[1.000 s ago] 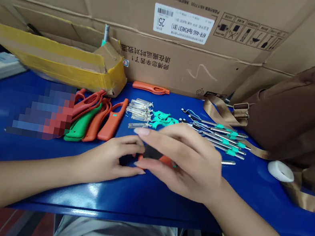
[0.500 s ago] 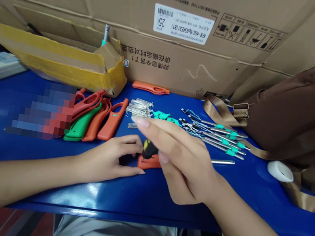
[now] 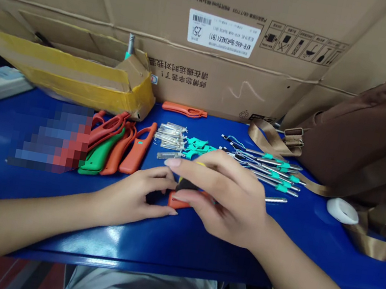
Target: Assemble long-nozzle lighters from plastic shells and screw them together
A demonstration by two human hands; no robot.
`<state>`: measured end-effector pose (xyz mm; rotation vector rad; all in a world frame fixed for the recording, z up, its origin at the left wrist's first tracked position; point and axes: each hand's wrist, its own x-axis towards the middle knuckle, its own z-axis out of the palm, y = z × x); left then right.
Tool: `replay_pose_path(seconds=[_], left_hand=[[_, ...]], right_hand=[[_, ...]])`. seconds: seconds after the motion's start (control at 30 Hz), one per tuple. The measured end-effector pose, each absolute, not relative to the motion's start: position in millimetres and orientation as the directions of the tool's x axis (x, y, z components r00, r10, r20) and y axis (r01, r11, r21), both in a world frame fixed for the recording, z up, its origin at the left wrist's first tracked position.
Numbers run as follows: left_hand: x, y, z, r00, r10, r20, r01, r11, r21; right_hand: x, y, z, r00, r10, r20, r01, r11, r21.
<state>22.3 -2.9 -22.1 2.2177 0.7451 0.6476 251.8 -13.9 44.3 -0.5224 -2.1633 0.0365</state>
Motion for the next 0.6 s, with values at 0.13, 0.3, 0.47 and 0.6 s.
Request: replay_pose_path(seconds=[0.13, 0.3, 0.47, 0.6], left_hand=[[22.5, -3.2, -20.7, 0.716, 0.662, 0.22, 0.322, -0.593, 0.738], [22.6, -2.9, -20.9, 0.71, 0.671, 0.214, 0.329, -0.585, 0.741], [21.9, -2.4, -23.4, 0.711, 0.669, 0.218, 0.323, -0.585, 0.744], [21.7, -2.1, -24.7, 0.715, 0.667, 0.21, 0.331, -0.587, 0.739]], right_hand=[[254.1, -13.9, 44.6, -0.565, 0.421, 0.709, 0.421, 0.887, -0.191], [251.7, -11.5, 43.3, -0.504, 0.439, 0.744, 0.344, 0.892, -0.294], [249.1, -12.2, 47.8, -0.576, 0.388, 0.719, 0.303, 0.919, -0.253], [248.4, -16.7, 51.0, -0.579, 0.427, 0.694, 0.223, 0.903, -0.368]])
